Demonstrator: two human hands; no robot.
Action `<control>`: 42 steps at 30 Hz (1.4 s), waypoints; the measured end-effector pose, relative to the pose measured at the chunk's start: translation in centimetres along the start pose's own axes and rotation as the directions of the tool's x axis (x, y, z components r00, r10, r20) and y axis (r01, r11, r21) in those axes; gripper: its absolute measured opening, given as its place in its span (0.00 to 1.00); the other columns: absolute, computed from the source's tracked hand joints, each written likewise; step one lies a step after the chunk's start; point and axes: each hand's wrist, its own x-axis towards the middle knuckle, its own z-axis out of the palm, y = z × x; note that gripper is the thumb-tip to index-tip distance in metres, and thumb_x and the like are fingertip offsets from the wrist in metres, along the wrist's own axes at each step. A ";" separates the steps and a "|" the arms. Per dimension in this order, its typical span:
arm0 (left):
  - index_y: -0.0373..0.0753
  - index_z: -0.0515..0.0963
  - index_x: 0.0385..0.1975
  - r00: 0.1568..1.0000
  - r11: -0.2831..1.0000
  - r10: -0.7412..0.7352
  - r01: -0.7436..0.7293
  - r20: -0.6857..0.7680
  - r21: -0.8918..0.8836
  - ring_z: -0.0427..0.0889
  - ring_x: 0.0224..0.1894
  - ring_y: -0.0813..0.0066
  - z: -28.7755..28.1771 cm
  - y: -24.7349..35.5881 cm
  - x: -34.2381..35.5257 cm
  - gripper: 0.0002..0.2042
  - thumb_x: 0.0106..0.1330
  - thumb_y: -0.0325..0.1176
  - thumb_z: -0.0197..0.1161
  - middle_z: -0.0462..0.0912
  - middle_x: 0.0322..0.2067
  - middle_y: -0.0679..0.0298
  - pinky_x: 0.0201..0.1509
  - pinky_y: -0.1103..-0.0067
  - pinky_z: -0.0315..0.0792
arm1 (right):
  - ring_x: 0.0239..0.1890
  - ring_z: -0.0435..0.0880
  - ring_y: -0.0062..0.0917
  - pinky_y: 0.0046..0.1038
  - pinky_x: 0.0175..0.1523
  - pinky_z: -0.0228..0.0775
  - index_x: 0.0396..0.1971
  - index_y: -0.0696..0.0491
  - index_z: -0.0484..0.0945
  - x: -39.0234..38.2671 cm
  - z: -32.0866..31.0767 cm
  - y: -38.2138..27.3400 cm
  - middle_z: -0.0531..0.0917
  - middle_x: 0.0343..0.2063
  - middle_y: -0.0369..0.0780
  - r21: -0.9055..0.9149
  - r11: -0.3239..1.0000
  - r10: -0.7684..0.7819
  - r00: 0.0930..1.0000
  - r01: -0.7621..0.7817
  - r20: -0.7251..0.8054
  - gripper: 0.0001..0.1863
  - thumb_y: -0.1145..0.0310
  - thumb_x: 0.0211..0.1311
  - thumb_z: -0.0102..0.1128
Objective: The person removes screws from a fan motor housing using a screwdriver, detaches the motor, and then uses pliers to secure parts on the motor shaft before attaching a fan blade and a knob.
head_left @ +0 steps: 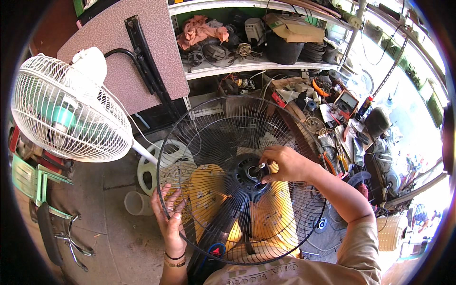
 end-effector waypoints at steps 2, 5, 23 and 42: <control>0.40 0.52 0.66 1.000 1.000 -0.003 0.003 -0.005 -0.002 0.65 0.61 0.59 -0.2 -0.2 0.0 0.40 0.56 0.46 0.63 0.59 0.62 0.55 0.61 0.61 0.64 | 0.40 0.79 0.37 0.34 0.46 0.72 0.37 0.59 0.78 -0.3 0.0 -0.1 0.78 0.34 0.43 -0.024 0.999 -0.036 0.999 0.035 -0.024 0.23 0.63 0.42 0.75; 0.40 0.52 0.66 1.000 1.000 0.000 0.000 -0.002 -0.011 0.65 0.60 0.60 -0.2 -0.4 0.0 0.40 0.56 0.46 0.63 0.59 0.62 0.55 0.61 0.61 0.63 | 0.44 0.78 0.39 0.35 0.47 0.73 0.40 0.59 0.77 0.1 0.5 -0.3 0.78 0.38 0.45 -0.056 0.974 -0.226 0.959 0.219 -0.173 0.25 0.65 0.41 0.74; 0.42 0.53 0.67 1.000 0.998 0.021 -0.020 -0.006 0.055 0.64 0.62 0.60 0.0 -0.3 -0.3 0.40 0.55 0.47 0.61 0.60 0.63 0.57 0.62 0.65 0.62 | 0.36 0.81 0.36 0.36 0.40 0.74 0.45 0.52 0.76 1.1 -1.0 -2.7 0.80 0.38 0.43 -0.373 0.927 0.121 0.974 -0.042 0.191 0.24 0.63 0.47 0.71; 0.43 0.53 0.67 0.999 0.996 0.037 -0.037 -0.003 0.083 0.64 0.61 0.60 0.2 -0.4 -0.1 0.40 0.55 0.48 0.60 0.60 0.62 0.57 0.62 0.63 0.61 | 0.28 0.83 0.38 0.36 0.35 0.74 0.46 0.56 0.73 -0.4 0.7 0.1 0.81 0.22 0.44 0.022 0.999 -0.051 0.998 0.050 0.035 0.27 0.56 0.50 0.70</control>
